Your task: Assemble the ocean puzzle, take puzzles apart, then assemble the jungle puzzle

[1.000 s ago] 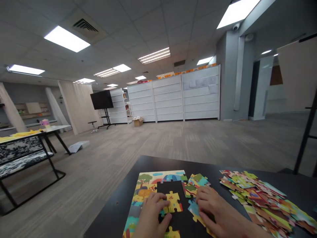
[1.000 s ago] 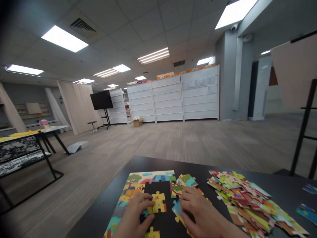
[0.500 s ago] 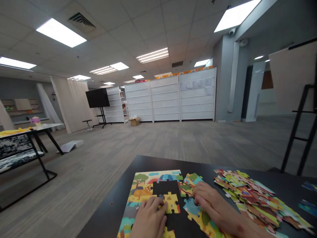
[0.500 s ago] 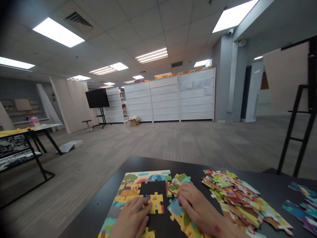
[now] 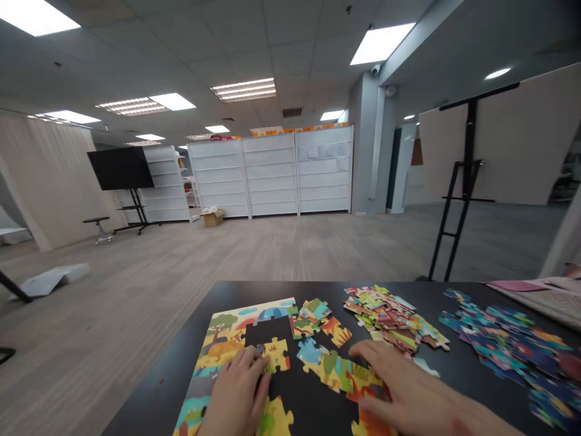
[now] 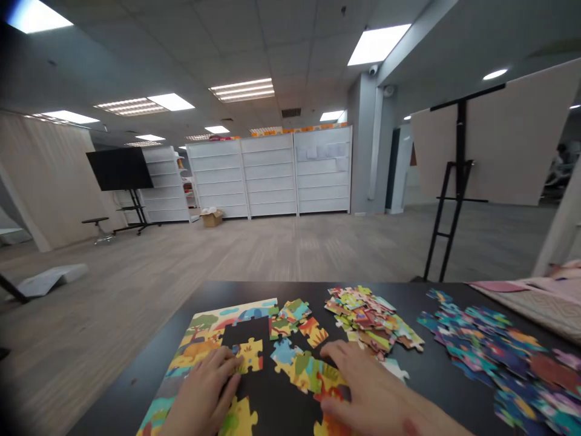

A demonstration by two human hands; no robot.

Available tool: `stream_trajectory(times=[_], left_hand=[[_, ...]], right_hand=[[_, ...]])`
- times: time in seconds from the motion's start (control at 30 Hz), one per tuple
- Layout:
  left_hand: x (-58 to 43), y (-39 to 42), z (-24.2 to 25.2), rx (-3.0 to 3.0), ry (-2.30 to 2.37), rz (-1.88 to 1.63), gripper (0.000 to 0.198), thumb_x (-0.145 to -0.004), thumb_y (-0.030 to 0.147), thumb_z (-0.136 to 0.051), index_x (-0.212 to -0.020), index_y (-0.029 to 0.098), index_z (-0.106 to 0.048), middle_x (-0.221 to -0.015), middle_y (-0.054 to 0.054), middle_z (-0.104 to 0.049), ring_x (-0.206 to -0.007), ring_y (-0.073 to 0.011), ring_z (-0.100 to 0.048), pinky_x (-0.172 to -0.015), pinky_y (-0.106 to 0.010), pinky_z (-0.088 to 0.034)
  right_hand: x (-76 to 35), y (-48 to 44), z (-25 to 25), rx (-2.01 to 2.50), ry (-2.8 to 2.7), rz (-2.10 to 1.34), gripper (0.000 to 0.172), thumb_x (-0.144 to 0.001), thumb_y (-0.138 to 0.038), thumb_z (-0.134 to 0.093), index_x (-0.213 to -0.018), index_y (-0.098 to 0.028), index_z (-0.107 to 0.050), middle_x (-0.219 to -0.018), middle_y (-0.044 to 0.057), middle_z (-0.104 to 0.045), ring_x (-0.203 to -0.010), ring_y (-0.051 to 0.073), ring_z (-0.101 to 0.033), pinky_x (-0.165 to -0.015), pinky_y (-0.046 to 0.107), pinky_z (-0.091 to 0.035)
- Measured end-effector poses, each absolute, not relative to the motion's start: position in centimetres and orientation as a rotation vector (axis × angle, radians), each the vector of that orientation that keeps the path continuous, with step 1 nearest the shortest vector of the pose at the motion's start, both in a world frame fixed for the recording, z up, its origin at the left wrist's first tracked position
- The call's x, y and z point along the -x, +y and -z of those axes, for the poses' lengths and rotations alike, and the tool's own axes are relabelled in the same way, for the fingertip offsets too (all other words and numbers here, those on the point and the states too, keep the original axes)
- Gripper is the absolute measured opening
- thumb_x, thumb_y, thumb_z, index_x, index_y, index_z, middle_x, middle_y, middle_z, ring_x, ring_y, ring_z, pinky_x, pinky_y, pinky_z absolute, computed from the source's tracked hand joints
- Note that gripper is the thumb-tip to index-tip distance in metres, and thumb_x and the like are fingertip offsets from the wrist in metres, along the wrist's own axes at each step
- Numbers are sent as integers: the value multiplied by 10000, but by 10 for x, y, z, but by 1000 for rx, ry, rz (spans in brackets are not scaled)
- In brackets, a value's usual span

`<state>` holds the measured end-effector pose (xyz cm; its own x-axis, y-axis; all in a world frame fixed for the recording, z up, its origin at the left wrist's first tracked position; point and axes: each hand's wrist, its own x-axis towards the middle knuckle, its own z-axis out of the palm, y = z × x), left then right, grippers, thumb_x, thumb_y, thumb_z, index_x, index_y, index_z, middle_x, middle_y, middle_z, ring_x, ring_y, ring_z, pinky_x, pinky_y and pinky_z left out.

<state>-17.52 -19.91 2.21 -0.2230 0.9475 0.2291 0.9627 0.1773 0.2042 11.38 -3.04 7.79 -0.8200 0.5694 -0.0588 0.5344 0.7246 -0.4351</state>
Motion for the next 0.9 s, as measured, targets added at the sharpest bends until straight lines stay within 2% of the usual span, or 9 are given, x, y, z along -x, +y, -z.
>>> stream_trajectory(times=[0.07,0.1,0.23,0.37,0.43,0.63,0.73,0.83,0.9], left_hand=[[179,-201,-25,1883,-2413,529,300,-1004,227,-432,-1071,258,-723,-1087,-70,-668,-1025,-254,-645,-894,-378,-501],[182,-202,-25,1863,-2424,565,297,-1002,228,-438,-1032,256,-733,-1063,-66,-668,-1003,-246,-651,-888,-368,-502],[192,-207,-18,1824,-2375,731,296,-989,263,-455,-996,245,-751,-1043,-78,-676,-997,-256,-660,-895,-371,-515],[196,-209,-5,1852,-2298,788,292,-957,258,-484,-1072,238,-752,-1074,-106,-689,-1014,-278,-665,-884,-384,-534],[197,-209,0,1864,-2270,788,288,-944,253,-497,-1083,235,-750,-1075,-112,-689,-1015,-283,-666,-875,-386,-536],[196,-208,-1,1819,-2271,830,275,-935,229,-493,-1049,235,-744,-1056,-99,-675,-1009,-272,-645,-896,-391,-516],[193,-211,-7,1837,-2311,815,283,-941,222,-487,-1078,227,-735,-1087,-100,-666,-1038,-277,-635,-917,-408,-503],[190,-213,-13,1837,-2360,787,278,-941,210,-490,-1081,223,-729,-1096,-97,-661,-1051,-282,-632,-915,-414,-497],[187,-214,-16,1820,-2376,785,272,-940,202,-494,-1079,230,-725,-1108,-91,-658,-1060,-280,-628,-921,-414,-490]], right_hand=[[-123,-41,-76,950,-2871,-742,784,-743,-495,-769,-1448,-237,-540,-1552,168,-470,-1423,442,-408,-1159,577,-357],[-123,-44,-74,930,-2863,-755,811,-742,-515,-775,-1467,-250,-524,-1580,164,-437,-1446,444,-376,-1174,585,-335],[-95,-48,-62,692,-2720,-710,492,-880,-421,-641,-1348,-268,-624,-1447,128,-581,-1339,339,-525,-1139,496,-402],[-58,-47,-53,618,-2699,-613,387,-755,-193,-641,-1138,-203,-700,-1215,114,-684,-1141,286,-632,-1029,414,-481],[-51,-40,-52,607,-2667,-570,364,-716,-158,-621,-1070,-201,-696,-1151,95,-690,-1084,263,-644,-974,377,-502],[-66,19,-68,795,-2513,-331,234,-824,-292,-596,-1012,-185,-687,-1085,99,-707,-1058,276,-651,-982,419,-488],[-79,26,-72,827,-2543,-309,283,-861,-394,-610,-1025,-185,-708,-1163,126,-702,-1126,309,-636,-1018,453,-468],[-88,1,-63,957,-2579,-297,419,-918,-539,-539,-1072,-194,-721,-1177,159,-711,-1144,358,-636,-1006,511,-471],[-90,-21,-51,1084,-2610,-285,529,-834,-617,-624,-1141,-195,-711,-1150,179,-729,-1104,401,-650,-961,554,-495]])
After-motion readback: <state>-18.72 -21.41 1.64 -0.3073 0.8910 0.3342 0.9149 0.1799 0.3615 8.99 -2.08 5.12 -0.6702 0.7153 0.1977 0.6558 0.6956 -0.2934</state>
